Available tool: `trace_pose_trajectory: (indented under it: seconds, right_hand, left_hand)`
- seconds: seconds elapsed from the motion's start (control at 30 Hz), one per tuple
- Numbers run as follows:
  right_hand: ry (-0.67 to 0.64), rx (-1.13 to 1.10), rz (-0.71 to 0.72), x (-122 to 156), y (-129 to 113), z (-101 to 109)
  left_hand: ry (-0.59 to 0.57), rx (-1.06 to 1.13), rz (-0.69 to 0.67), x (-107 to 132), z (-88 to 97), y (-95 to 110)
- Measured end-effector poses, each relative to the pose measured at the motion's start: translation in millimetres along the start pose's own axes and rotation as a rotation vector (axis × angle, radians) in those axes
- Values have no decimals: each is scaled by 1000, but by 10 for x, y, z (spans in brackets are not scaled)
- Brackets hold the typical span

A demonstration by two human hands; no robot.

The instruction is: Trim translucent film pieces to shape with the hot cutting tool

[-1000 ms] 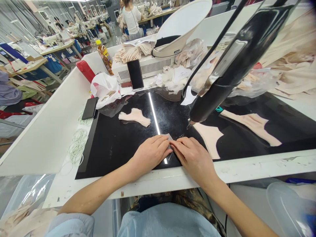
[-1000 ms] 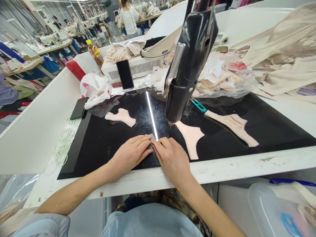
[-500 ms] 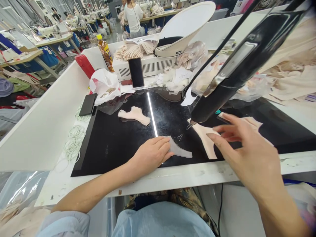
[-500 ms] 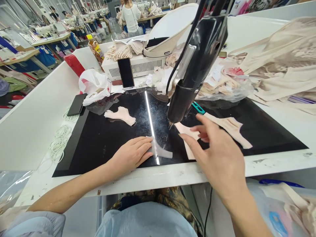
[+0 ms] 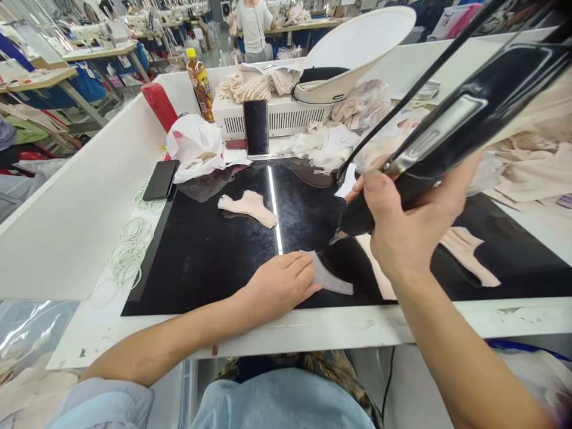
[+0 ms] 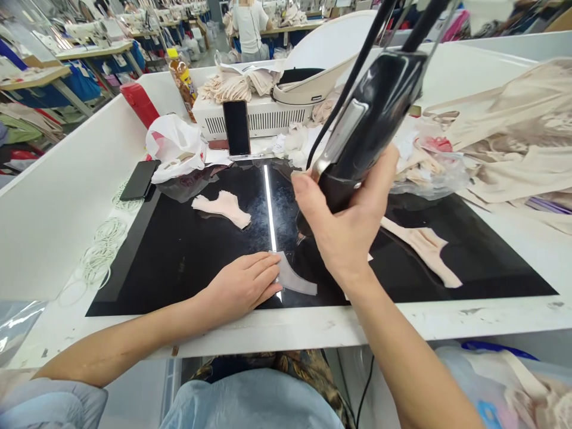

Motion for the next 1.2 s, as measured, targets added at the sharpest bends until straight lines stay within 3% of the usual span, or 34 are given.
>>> trace_pose_trajectory:
  seconds: [0.07, 0.2, 0.37, 0.83, 1.07, 1.2]
  right_hand:
    - [68, -112, 15, 33, 2, -23]
    - [51, -301, -23, 108, -36, -159]
    - [71, -382, -35, 176, -37, -211]
    - [115, -367, -42, 195, 39, -199]
    - [162, -279, -118, 210, 130, -178]
    - [133, -360, -112, 192, 103, -212]
  left_hand:
    - [22, -12, -8, -13, 24, 9]
    - [43, -27, -17, -18, 27, 15]
    - [25, -22, -7, 4, -26, 5]
    - [-41, 32, 45, 24, -62, -17]
    - [4, 35, 49, 35, -17, -28]
    - [-5, 33, 44, 35, -9, -28]
Point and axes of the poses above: each hand's wrist, its own x-axis away from the middle knuckle, its own z-axis out of the back of the hand, y = z × x, the point moved 8 cm from there along -x, towards the middle knuckle, and after that the axes turned 2 degrees about x, right-handed, at the moved point
